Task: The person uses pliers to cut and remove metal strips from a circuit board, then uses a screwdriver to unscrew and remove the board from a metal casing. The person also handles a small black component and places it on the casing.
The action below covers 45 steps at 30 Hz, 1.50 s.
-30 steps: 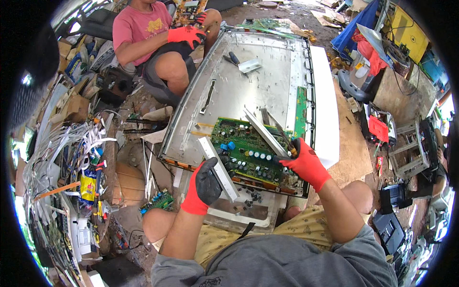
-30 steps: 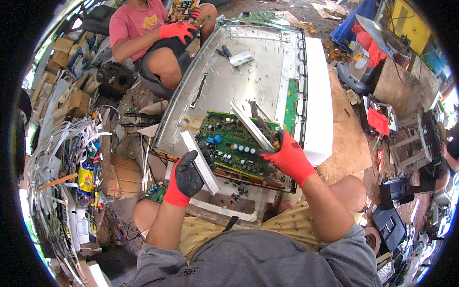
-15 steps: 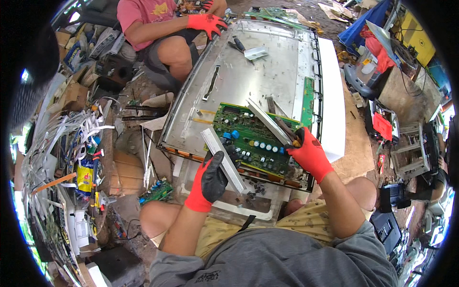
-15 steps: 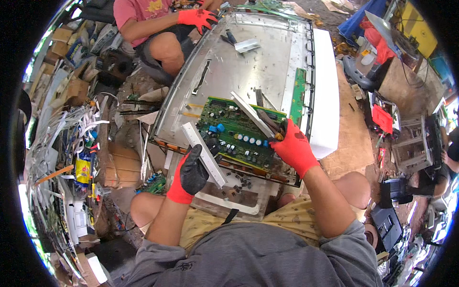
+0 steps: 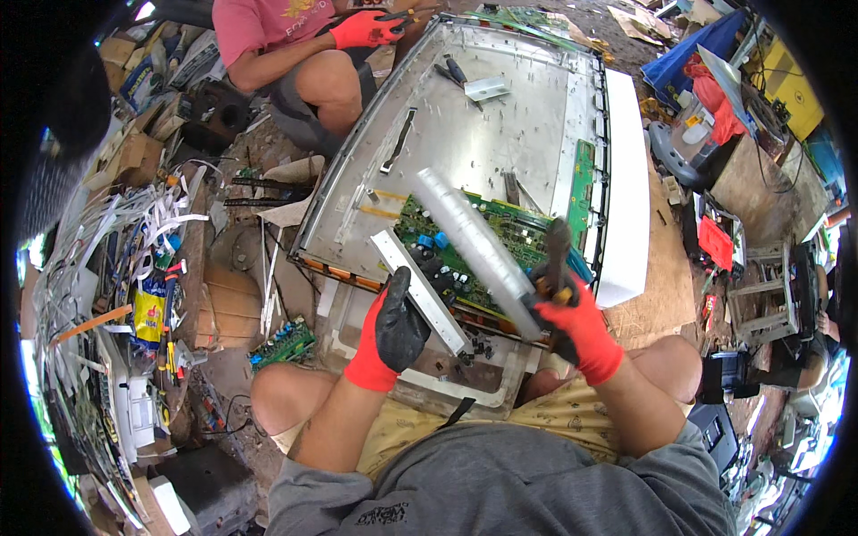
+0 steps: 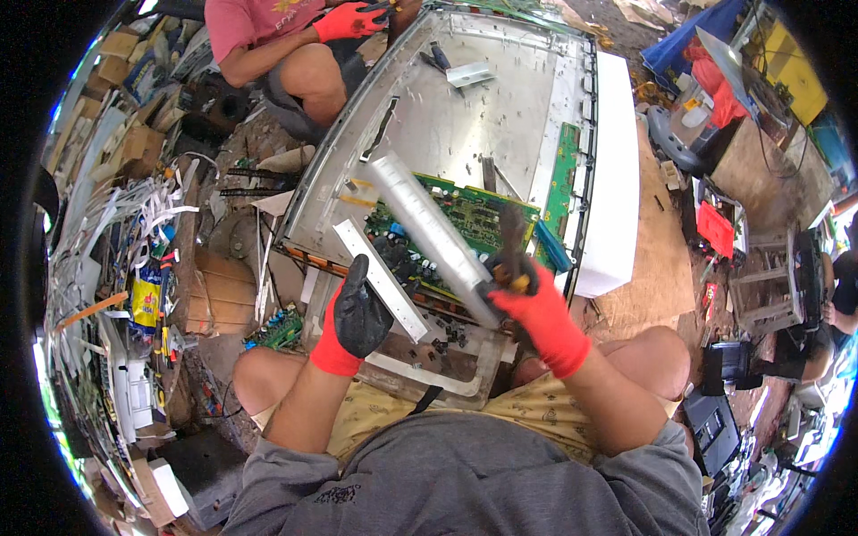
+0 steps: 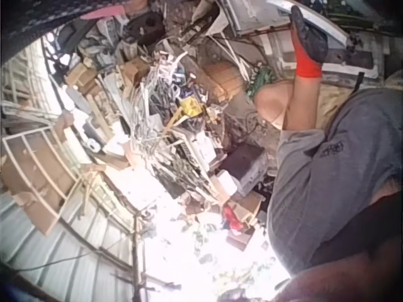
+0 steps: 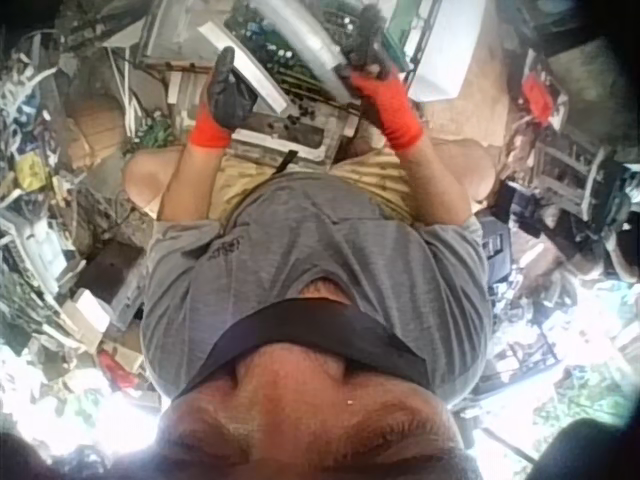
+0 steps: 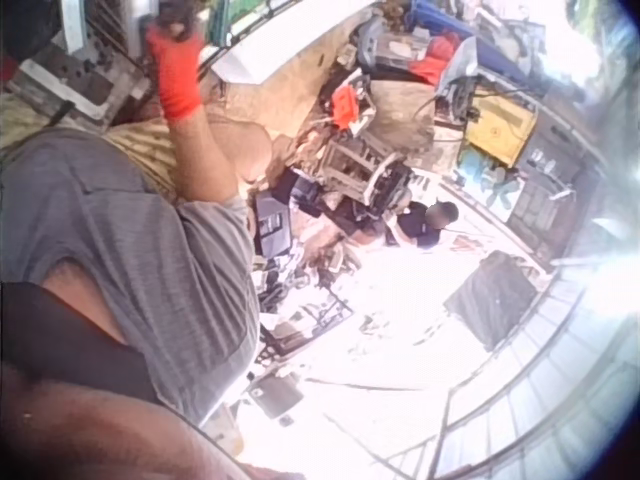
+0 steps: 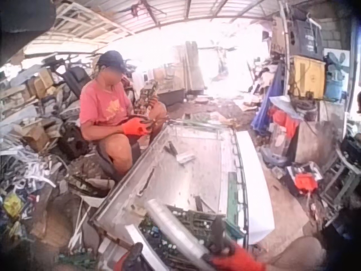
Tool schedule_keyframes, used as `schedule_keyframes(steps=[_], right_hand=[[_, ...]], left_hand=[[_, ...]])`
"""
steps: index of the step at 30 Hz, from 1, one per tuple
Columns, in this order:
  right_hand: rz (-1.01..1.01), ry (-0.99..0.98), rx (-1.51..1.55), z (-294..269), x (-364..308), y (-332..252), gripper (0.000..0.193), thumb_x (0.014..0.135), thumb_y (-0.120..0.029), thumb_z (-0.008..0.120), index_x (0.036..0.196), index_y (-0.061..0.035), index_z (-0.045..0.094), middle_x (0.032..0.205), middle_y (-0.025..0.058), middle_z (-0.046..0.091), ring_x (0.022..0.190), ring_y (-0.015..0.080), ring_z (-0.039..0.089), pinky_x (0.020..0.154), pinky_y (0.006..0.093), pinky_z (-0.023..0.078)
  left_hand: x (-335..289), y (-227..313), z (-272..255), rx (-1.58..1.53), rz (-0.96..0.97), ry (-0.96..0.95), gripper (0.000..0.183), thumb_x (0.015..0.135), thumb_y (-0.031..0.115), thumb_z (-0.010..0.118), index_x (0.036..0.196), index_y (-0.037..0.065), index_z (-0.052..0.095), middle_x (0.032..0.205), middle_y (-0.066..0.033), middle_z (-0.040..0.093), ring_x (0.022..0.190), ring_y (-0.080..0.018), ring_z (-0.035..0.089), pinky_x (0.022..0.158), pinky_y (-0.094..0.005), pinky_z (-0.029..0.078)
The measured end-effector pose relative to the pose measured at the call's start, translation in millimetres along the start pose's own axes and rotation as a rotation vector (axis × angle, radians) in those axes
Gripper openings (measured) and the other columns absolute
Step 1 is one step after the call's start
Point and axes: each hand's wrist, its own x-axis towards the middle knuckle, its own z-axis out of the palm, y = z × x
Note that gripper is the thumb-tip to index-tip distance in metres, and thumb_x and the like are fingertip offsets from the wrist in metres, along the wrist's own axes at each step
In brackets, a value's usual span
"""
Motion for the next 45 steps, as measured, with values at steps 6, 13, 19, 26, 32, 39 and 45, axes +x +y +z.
schedule_keyframes(steps=[6, 13, 19, 26, 32, 39, 45], right_hand=[[-0.104, -0.202, -0.438, 43, -22, 39, 0.052, 0.082, -0.011, 0.076, 0.127, -0.0007, 0.053, 0.113, 0.0136, 0.064, 0.105, 0.0199, 0.061, 0.093, 0.0357, 0.049], [-0.134, -0.269, -0.409, 51, -28, 38, 0.046, 0.082, -0.015, 0.077, 0.121, -0.0018, 0.056, 0.109, 0.0148, 0.066, 0.1, 0.0218, 0.063, 0.09, 0.0348, 0.05], [-0.012, -0.122, -0.327, 28, -9, 15, 0.042, 0.083, -0.014, 0.077, 0.118, -0.0015, 0.057, 0.104, 0.0095, 0.062, 0.096, 0.0149, 0.056, 0.088, 0.0321, 0.048], [-0.245, 0.478, -0.833, -80, 55, -19, 0.052, 0.081, -0.02, 0.073, 0.126, -0.0002, 0.056, 0.111, 0.0216, 0.065, 0.106, 0.0326, 0.064, 0.091, 0.0408, 0.051], [-0.126, 0.64, -1.206, -86, 86, 9, 0.068, 0.082, -0.032, 0.073, 0.139, -0.0038, 0.048, 0.119, 0.0232, 0.06, 0.113, 0.0389, 0.058, 0.096, 0.0458, 0.049], [-0.085, 0.653, -1.314, -70, 91, 11, 0.062, 0.085, -0.03, 0.072, 0.138, -0.0056, 0.052, 0.131, 0.021, 0.056, 0.122, 0.0375, 0.054, 0.101, 0.0466, 0.047], [-0.537, 0.26, -0.745, -19, 37, -27, 0.058, 0.085, -0.025, 0.075, 0.135, -0.0028, 0.054, 0.124, 0.0197, 0.063, 0.118, 0.034, 0.06, 0.099, 0.0403, 0.048]], left_hand=[[-2, -19, 0, 0.011, 0.001, 0.022, 0.04, 0.102, 0.027, 0.058, 0.138, 0.01, 0.05, 0.124, -0.0084, 0.064, 0.119, -0.0239, 0.06, 0.103, -0.0409, 0.049], [-10, -18, -3, 0.27, 0.063, 0.068, 0.049, 0.097, 0.015, 0.058, 0.144, 0.008, 0.047, 0.124, -0.01, 0.064, 0.114, -0.0249, 0.061, 0.098, -0.0424, 0.052], [-16, 15, -5, 0.117, 0.09, 0.192, 0.045, 0.094, 0.02, 0.061, 0.138, 0.008, 0.054, 0.099, -0.0061, 0.067, 0.083, -0.0226, 0.067, 0.078, -0.0389, 0.058], [-14, 22, -5, 0.164, 0.199, 0.194, 0.043, 0.099, 0.022, 0.059, 0.14, 0.011, 0.052, 0.103, -0.0062, 0.067, 0.088, -0.0199, 0.067, 0.081, -0.0365, 0.058], [-11, 3, -20, 0.261, 0.113, 0.208, 0.022, 0.098, 0.02, 0.062, 0.116, 0.008, 0.064, 0.093, -0.007, 0.068, 0.089, -0.0213, 0.068, 0.082, -0.0392, 0.058], [-14, -12, -12, 0.364, 0.118, 0.242, 0.015, 0.095, 0.021, 0.068, 0.103, 0.009, 0.063, 0.086, -0.0082, 0.068, 0.081, -0.0247, 0.07, 0.071, -0.0389, 0.058], [-17, -14, -1, 0.262, 0.098, 0.31, 0.018, 0.095, 0.023, 0.068, 0.106, 0.01, 0.063, 0.09, -0.0083, 0.068, 0.082, -0.0252, 0.069, 0.075, -0.0417, 0.058]])
